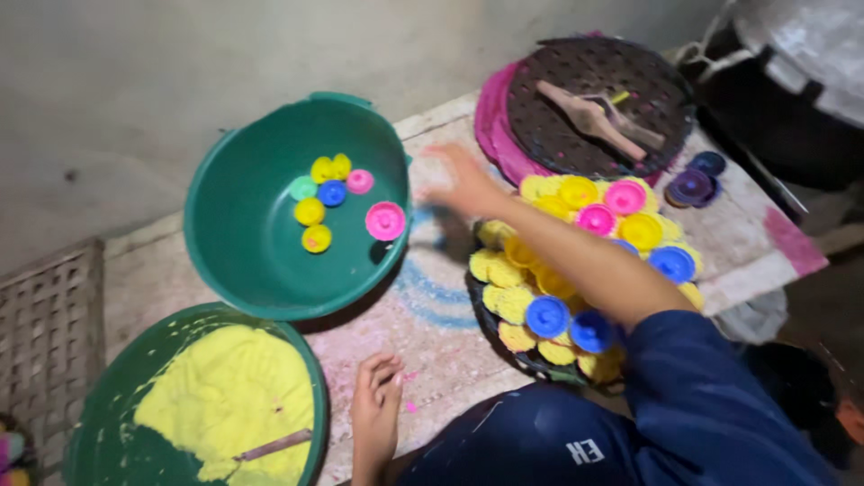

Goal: The person scoops yellow dough into a handheld mold, presses it, and releases shaped pieces into a tray. They repeat this process while occasionally placing colored plastic caps into the tray among the molded pieces.

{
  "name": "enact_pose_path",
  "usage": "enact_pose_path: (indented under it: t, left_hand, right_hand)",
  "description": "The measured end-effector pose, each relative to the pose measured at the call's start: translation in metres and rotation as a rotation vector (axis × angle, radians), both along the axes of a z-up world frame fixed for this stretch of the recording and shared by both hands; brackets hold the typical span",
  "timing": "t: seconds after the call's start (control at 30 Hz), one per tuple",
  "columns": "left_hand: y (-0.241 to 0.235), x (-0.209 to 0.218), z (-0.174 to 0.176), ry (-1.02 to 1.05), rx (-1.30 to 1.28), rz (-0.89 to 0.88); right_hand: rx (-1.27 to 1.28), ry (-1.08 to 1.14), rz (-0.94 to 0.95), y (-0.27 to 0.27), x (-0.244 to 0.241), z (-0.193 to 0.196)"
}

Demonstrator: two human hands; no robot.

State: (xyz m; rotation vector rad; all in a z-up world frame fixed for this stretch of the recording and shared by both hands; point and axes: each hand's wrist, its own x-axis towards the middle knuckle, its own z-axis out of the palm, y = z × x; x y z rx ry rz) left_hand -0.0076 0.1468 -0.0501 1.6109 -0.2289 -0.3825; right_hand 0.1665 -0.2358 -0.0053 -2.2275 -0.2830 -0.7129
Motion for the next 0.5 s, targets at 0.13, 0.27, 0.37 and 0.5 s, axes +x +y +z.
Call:
enact_pose_path:
  t: [0.13,0.27,0.37,0.5]
  left_hand:
    - [0.047,-0.009,-0.041,0.007,0.031,0.175]
    - [0.052,-0.020,-0.051,0.017,-0.006,0.231]
    - [0.032,-0.026,-0.025,0.028,-0.004,0.213]
    - [-0.015,-0.014,0.036,0.086,0.123,0.091]
  right_hand:
    - [-0.361,0.138,-0.617,-0.153,-0.012,-0.001]
    - [-0.420,0.747,-0.984,-0.255,-0.065,-0.032]
    - [-0.555,0.907,-0.926,-0.276,-0.074,-0.055]
    - [-0.513,0.844,-0.875,-0.282,-0.071,-0.040]
